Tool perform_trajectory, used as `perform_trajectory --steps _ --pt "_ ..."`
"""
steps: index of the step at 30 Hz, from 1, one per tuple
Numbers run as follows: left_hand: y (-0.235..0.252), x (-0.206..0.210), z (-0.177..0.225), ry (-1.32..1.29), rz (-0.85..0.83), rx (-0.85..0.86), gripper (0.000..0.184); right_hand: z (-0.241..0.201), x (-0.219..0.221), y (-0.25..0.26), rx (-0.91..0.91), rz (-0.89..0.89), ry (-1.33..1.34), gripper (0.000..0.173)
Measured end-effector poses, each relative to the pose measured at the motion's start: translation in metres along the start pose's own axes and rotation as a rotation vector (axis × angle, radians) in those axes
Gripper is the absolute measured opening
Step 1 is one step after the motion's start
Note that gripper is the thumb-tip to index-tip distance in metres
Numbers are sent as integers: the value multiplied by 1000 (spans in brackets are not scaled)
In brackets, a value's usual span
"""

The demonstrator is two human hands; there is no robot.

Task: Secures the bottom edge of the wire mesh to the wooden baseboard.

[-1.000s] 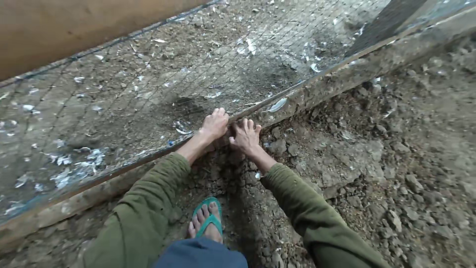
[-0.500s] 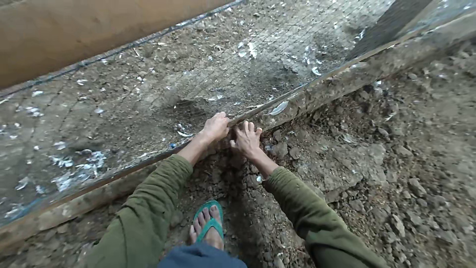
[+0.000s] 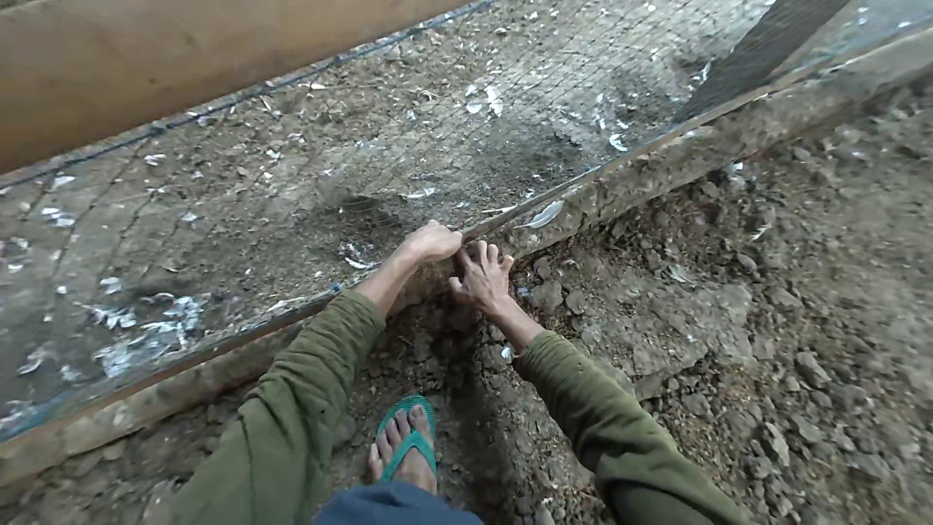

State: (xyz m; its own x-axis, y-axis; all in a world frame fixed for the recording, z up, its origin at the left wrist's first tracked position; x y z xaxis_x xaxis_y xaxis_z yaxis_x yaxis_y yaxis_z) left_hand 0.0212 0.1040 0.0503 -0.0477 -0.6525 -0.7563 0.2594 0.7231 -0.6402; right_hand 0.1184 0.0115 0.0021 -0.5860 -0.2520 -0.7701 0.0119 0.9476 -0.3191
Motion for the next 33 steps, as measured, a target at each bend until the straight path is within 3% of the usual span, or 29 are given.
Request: perform_trajectory --steps 6,13,26,33 --pt "-9 -2 11 -171 24 -166 62 2 2 0 -6 -9 9 65" --pt "-1 14 15 -140 149 -195 57 6 2 0 -29 -16 30 63" --pt "3 11 13 -236 171 -247 51 7 5 2 -47 1 20 61" --pt "-3 10 15 -253 149 -299 61 7 7 0 -22 -23 21 64"
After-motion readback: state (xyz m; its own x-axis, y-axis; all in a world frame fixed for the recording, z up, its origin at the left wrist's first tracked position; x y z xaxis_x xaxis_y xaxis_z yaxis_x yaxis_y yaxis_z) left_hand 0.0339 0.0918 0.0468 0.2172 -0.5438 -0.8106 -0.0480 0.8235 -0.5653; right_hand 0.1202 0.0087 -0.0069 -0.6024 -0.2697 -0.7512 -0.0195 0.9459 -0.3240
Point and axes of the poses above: each hand's wrist, its own y-axis towards the middle knuckle, its own x-axis out of the palm, z = x × y, the point moved 3 cm from there along y, towards the middle knuckle, and after that the axes turned 13 degrees about y, right-handed, at the moved point
